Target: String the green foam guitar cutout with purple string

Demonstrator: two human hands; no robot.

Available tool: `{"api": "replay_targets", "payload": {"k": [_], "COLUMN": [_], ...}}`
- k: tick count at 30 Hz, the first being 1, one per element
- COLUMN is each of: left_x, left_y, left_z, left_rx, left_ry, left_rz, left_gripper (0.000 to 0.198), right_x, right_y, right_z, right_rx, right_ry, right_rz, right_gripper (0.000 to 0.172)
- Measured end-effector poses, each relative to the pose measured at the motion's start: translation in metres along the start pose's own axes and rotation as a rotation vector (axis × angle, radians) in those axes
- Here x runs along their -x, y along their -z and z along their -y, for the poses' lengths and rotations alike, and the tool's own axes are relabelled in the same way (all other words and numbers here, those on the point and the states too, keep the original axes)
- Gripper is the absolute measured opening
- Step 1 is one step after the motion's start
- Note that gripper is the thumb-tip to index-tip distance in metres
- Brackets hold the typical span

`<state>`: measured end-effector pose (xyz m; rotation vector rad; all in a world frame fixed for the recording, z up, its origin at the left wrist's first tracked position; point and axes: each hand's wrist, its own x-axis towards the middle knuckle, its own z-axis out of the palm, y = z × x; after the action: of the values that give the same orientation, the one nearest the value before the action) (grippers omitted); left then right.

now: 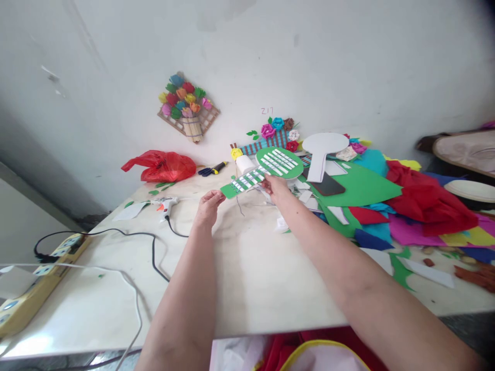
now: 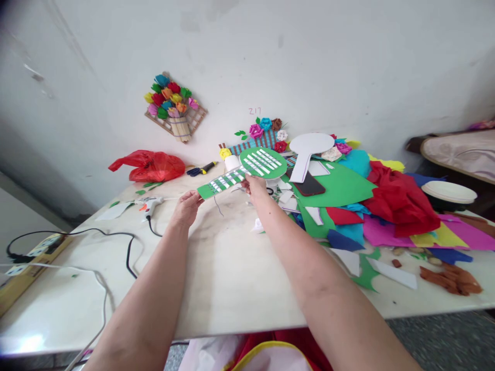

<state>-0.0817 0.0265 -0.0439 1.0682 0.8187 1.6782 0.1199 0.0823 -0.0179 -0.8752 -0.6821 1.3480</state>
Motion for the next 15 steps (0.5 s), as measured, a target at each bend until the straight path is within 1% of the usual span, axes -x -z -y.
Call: {"api": "replay_targets", "payload": {"k": [3,5,8,10,12,15], "left_x": [0.0,0.0,0.001,0.001,0.001,0.0], "left_y": [-0.007,-0.012,-0.018,-0.019,-0.018,-0.016], "left_z": [0.002,0.002,-0.001,-0.003,-0.003,0.0], "left_rx": [0.184,0.284,0.368,0.397,0.418,0.405], "left_ry": [0.053,0.083,0.149,0.18,0.19,0.198], "left_rz": [-0.041,-0.098,-0.206,-0.244,-0.239,-0.178], "left_gripper": [0.012,0.011,0.006,0.006,0.008,0.014], "right_x": [0.0,0.0,0.001,0.001,0.002,0.002], "right_y": [0.0,-0.001,-0.002,-0.004,-0.005,-0.005], "right_z": [-0.001,-0.002,-0.004,-0.005,-0.007,-0.009], "right_rx": [-0.008,0.008,0.035,0.039,0.043,0.078], "right_ry": [0.019,0.029,0.025,0.028,0.04,0.082], "right_rz": [0.011,0.013,0.012,0.017,0.026,0.037], "right_gripper": [0.023,0.022,0.021,0.021,0.02,0.018]}}
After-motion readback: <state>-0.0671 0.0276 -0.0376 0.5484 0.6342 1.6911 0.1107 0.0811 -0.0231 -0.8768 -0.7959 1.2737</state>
